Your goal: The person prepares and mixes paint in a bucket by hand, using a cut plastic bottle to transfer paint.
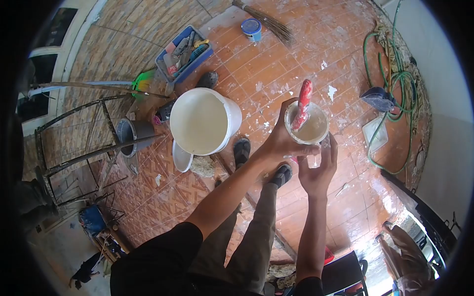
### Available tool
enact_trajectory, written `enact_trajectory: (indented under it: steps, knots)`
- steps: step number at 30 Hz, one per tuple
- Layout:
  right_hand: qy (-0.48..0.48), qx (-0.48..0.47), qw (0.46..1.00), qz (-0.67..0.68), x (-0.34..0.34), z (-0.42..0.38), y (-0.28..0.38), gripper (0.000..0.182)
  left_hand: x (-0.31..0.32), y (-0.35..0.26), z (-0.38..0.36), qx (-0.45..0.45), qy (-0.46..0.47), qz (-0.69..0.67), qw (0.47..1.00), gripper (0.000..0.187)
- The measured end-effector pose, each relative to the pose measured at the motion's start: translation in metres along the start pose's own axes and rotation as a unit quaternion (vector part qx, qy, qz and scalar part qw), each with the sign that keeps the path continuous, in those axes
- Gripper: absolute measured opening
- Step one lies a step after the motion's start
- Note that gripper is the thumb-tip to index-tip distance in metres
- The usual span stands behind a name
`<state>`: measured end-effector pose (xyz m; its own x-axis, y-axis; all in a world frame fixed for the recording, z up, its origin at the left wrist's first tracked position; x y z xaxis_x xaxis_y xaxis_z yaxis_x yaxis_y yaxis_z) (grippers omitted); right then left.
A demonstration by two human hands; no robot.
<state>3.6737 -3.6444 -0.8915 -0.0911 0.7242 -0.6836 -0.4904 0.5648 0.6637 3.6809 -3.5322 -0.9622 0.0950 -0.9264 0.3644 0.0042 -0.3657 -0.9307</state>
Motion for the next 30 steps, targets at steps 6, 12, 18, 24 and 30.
enact_trajectory:
  steps: [6, 12, 18, 24, 30]
  knots:
    - [-0.084, 0.09, 0.991, 0.044, 0.002, -0.011, -0.019, 0.031, 0.005, -0.005, -0.007, 0.013, 0.035, 0.038, 0.999, 0.118]
    - [-0.064, 0.009, 0.998, 0.016, 0.005, 0.0, -0.007, 0.016, -0.011, -0.004, -0.007, -0.013, -0.027, -0.026, 0.999, 0.103]
    - [-0.062, 0.23, 0.959, 0.155, -0.002, -0.006, -0.055, 0.024, -0.036, -0.016, -0.01, 0.078, -0.084, 0.081, 0.99, 0.102]
    - [-0.063, 0.131, 0.989, -0.01, -0.01, 0.007, -0.045, 0.045, -0.042, 0.0, -0.019, 0.043, -0.096, 0.092, 0.99, 0.102]
    - [-0.06, 0.233, 0.97, -0.032, -0.012, -0.02, -0.07, 0.043, -0.031, 0.015, -0.02, 0.054, -0.071, 0.083, 0.993, 0.106]
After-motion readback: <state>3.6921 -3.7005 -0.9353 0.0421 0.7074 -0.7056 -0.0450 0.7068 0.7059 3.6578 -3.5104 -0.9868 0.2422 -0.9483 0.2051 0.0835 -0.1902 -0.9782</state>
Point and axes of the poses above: each hand's wrist, its own z-axis towards the middle knuckle, its own x-axis out of the palm, y = z × x, the point moved 10 cm from there along z, towards the middle knuckle, and after that the axes turned 2 degrees about y, right-handed, at the moved point
